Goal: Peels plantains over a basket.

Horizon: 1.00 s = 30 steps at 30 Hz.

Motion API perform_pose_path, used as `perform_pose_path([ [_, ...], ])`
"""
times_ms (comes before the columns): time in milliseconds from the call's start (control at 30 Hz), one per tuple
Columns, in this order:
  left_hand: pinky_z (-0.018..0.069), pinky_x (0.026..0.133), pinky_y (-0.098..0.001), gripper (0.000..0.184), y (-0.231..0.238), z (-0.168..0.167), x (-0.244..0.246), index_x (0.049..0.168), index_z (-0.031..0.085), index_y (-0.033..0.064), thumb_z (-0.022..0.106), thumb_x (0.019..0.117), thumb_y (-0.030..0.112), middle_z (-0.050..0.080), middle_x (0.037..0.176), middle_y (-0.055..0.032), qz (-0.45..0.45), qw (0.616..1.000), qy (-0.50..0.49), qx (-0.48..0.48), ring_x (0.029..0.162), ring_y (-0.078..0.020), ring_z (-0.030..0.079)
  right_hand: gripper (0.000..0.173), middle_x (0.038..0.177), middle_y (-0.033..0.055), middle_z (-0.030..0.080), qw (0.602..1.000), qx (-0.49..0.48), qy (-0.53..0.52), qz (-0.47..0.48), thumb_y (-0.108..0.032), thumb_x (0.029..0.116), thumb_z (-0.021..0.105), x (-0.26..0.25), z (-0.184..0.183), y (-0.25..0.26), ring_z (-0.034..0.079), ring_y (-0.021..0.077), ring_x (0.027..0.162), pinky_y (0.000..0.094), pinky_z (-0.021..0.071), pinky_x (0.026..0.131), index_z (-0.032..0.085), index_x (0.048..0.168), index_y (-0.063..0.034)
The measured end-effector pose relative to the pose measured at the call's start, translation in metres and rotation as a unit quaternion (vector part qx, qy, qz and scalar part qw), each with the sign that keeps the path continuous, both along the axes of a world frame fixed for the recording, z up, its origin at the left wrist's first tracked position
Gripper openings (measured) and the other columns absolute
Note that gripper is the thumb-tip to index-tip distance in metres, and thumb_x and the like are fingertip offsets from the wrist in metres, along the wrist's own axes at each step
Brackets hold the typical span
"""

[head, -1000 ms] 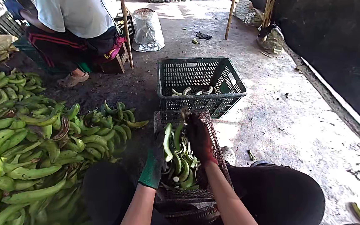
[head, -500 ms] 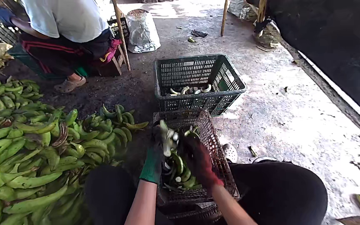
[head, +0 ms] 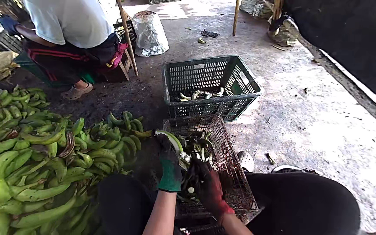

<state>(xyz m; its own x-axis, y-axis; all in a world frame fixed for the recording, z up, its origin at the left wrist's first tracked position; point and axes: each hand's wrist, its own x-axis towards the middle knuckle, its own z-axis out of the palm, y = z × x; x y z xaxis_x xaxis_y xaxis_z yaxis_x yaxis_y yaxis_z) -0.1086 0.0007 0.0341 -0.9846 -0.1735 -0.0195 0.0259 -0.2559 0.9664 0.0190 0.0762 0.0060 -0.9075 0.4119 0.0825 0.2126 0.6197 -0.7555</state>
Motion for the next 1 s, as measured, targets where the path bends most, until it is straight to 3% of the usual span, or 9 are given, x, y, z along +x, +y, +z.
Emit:
perform_pose_path([
  [100,0.0491,0.088,-0.0204,0.048,0.005,-0.002,0.015,0.149,0.031,-0.0047,0.043,0.1049,0.012,0.055,0.122,-0.0119,-0.032,0.999,-0.01,0.011,0.101,-0.0048,0.057,0.053,0.127,0.0273,0.065,0.998,0.065,0.013,0.004,-0.02,0.0878,0.068,-0.021,0.008,0.022,0.061,0.0508,0.115,0.0705,0.045,0.094,0.063,0.141,-0.0151],
  [200,0.0488,0.092,-0.0227,0.046,-0.001,0.012,0.024,0.147,0.039,-0.0043,0.046,0.1046,0.011,0.058,0.127,-0.0149,-0.199,0.977,-0.046,-0.062,0.106,-0.0073,0.058,0.046,0.125,0.0184,0.067,0.99,0.109,-0.053,0.067,-0.026,0.0979,0.057,-0.061,0.032,0.064,0.064,0.0409,0.113,0.0643,0.0471,0.095,0.06,0.144,-0.0258],
  [333,0.0525,0.08,-0.0236,0.036,-0.019,0.011,0.024,0.133,0.054,-0.0026,0.049,0.1027,0.017,0.064,0.103,-0.005,-0.35,0.928,-0.026,-0.129,0.089,-0.0042,0.06,0.04,0.128,0.0106,0.069,0.983,0.062,-0.128,0.116,-0.036,0.1073,0.044,-0.085,0.034,0.097,0.063,0.0309,0.12,0.0591,0.0449,0.104,0.059,0.144,-0.0293],
  [433,0.0538,0.087,-0.0275,0.038,-0.02,0.016,0.016,0.141,0.047,-0.0029,0.039,0.1094,0.017,0.063,0.118,-0.0123,-0.212,0.973,-0.085,-0.029,0.099,-0.009,0.063,0.046,0.133,0.017,0.064,0.991,0.063,-0.092,0.073,-0.026,0.1017,0.053,-0.063,0.027,0.072,0.061,0.0374,0.122,0.0613,0.0451,0.104,0.056,0.148,-0.0248],
  [567,0.0546,0.059,-0.0241,0.036,-0.017,0.015,0.007,0.112,0.055,0.0034,0.029,0.1125,0.028,0.06,0.081,-0.0032,-0.109,0.964,-0.178,0.166,0.066,-0.0087,0.061,0.052,0.115,0.0225,0.07,0.987,0.134,0.076,0.04,-0.016,0.08,0.07,-0.012,-0.002,0.021,0.066,0.0487,0.104,0.0696,0.048,0.088,0.071,0.132,-0.0186],
  [700,0.0552,0.057,-0.0215,0.033,-0.012,0.016,0.021,0.113,0.059,0.0065,0.032,0.1114,0.026,0.064,0.08,-0.0007,-0.206,0.947,-0.178,0.171,0.065,-0.0053,0.063,0.054,0.122,0.0256,0.067,0.99,0.137,0.012,0.04,-0.014,0.0845,0.068,-0.026,0.022,0.04,0.062,0.0512,0.112,0.0706,0.0452,0.093,0.066,0.138,-0.0206],
  [800,0.056,0.063,-0.0242,0.03,-0.018,0.013,0.006,0.122,0.056,0.0024,0.037,0.1107,0.021,0.064,0.087,-0.003,-0.139,0.977,-0.124,0.106,0.071,-0.0069,0.064,0.05,0.118,0.022,0.07,0.98,0.168,0.075,0.077,-0.022,0.0795,0.072,-0.022,0.02,0.041,0.065,0.0485,0.107,0.0701,0.0467,0.09,0.072,0.13,-0.0207],
  [867,0.0562,0.065,-0.0255,0.032,-0.02,0.003,-0.004,0.129,0.049,0.0016,0.031,0.1121,0.022,0.061,0.091,-0.0052,-0.089,0.979,-0.121,0.138,0.073,-0.0088,0.063,0.042,0.109,0.0169,0.072,0.968,0.193,0.137,0.088,-0.033,0.0864,0.062,-0.017,0.011,0.037,0.068,0.0422,0.1,0.0656,0.0492,0.086,0.074,0.126,-0.0231],
  [1000,0.0543,0.055,-0.0214,0.032,-0.02,0.01,0.012,0.108,0.054,0.0027,0.029,0.1118,0.022,0.061,0.076,-0.0021,-0.109,0.969,-0.154,0.159,0.061,-0.0061,0.061,0.041,0.11,0.0189,0.072,0.969,0.192,0.122,0.097,-0.029,0.0888,0.062,-0.028,0.012,0.03,0.068,0.0444,0.1,0.0663,0.0497,0.083,0.072,0.129,-0.0244],
])
